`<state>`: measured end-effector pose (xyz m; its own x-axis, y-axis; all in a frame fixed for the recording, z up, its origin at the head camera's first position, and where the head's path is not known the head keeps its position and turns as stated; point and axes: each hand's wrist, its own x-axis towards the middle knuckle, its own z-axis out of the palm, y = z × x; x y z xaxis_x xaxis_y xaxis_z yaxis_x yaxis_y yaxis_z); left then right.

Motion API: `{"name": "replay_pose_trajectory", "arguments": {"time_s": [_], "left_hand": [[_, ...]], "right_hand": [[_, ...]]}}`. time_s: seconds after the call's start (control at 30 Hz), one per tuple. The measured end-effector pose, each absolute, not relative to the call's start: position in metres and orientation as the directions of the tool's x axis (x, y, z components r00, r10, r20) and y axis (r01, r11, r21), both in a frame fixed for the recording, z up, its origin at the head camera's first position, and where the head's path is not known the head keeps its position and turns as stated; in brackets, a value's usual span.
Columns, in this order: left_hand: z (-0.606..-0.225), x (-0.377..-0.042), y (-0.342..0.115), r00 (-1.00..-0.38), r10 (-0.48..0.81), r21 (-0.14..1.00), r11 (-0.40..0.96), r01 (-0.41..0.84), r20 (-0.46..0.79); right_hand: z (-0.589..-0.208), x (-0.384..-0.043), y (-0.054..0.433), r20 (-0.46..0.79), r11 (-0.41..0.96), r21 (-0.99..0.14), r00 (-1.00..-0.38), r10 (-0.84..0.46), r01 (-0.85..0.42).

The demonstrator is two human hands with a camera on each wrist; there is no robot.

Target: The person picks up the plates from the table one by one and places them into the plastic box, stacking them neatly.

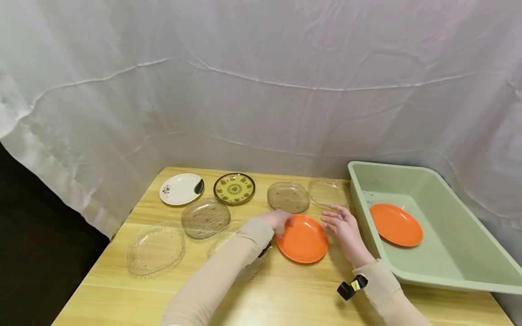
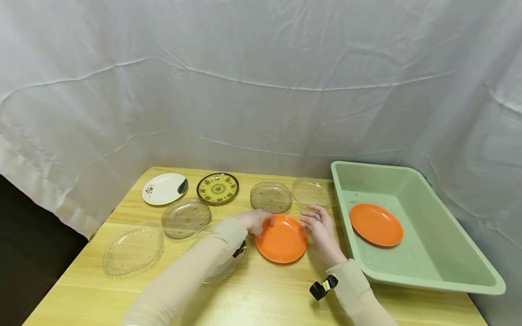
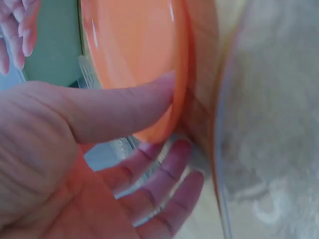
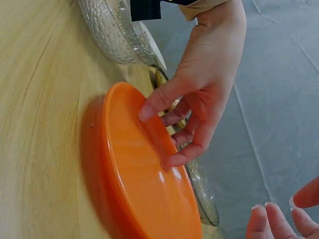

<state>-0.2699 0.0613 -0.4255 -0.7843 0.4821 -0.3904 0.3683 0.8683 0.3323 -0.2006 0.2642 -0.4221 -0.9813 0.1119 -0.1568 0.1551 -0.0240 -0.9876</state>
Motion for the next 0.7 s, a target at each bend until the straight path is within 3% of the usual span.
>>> {"name": "replay_pose_trajectory", "arguments": {"time_s": [0.37, 0.7], "left_hand": [[-0.429, -0.272, 0.05, -0.736, 0.556, 0.476, 0.804, 0.357, -0.386], [-0.435, -0.278, 0.043, -0.777, 0.55, 0.591, 0.749, 0.299, -0.305]], "right_hand": [[-0.435, -0.205, 0.259, -0.144, 0.05, -0.986, -0.971, 0.191, 0.156], [-0.444, -0.209, 0.256, -0.135, 0.097, -0.983, -0.967, 0.218, 0.159]]}}
